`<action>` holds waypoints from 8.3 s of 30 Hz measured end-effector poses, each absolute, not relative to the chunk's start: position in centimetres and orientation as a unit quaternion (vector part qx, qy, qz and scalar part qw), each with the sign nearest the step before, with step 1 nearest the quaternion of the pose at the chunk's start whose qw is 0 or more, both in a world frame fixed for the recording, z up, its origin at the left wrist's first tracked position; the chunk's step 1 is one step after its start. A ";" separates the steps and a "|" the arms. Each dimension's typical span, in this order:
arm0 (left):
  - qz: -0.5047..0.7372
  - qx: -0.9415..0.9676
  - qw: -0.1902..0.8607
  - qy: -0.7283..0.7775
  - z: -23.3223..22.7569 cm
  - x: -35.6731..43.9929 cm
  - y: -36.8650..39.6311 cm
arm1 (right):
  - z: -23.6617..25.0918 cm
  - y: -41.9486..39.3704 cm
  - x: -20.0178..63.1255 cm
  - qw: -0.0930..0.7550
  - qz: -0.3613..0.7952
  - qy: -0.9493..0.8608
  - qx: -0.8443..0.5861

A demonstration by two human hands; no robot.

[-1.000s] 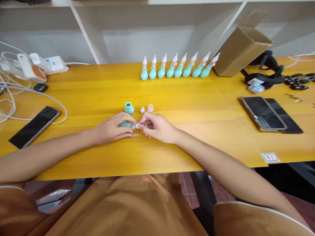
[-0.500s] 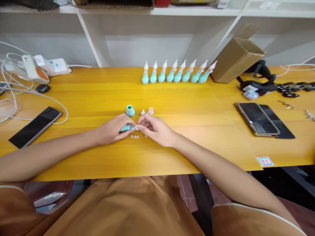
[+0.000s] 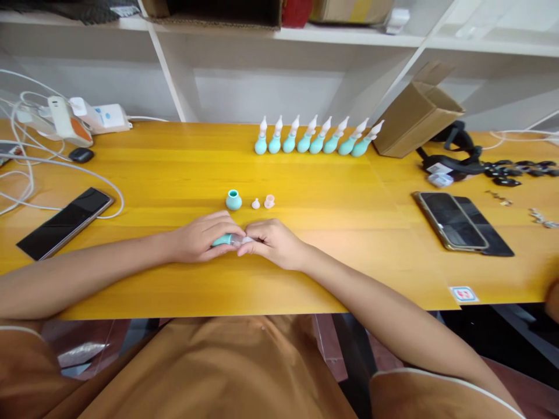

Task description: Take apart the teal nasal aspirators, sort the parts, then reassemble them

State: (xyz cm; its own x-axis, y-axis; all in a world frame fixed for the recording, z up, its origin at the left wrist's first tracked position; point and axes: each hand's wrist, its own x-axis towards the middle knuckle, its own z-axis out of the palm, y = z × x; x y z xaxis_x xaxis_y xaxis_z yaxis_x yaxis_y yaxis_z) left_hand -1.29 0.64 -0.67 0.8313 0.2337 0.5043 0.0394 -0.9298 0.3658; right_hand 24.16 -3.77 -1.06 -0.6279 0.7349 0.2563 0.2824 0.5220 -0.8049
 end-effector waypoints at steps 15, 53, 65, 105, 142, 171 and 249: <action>0.401 0.853 0.304 0.138 0.2 -0.5 -1.7 | -1.2 -4.2 23.6 0.325 0.408 -0.796 -0.307; 0.115 0.930 0.244 0.248 1.2 -1.1 0.6 | 2.7 -4.6 27.4 -0.025 0.138 -0.873 -0.466; 0.130 0.918 0.260 0.271 1.5 -1.4 1.4 | 2.1 -4.3 27.5 0.034 0.120 -0.882 -0.454; 0.070 0.890 0.328 0.308 2.9 -1.8 2.0 | 0.2 -3.0 26.3 0.375 0.059 -0.821 -0.427; 0.168 0.881 0.348 0.275 3.5 -0.8 -1.5 | 1.5 -5.9 24.7 0.296 0.238 -0.856 -0.350; 0.280 0.871 0.266 0.303 1.5 -2.3 3.0 | 3.1 -2.9 30.6 0.068 0.043 -0.893 -0.443; 0.256 0.912 0.122 0.297 -1.6 -2.2 3.6 | 7.8 12.6 29.2 0.227 -0.066 -0.816 -0.528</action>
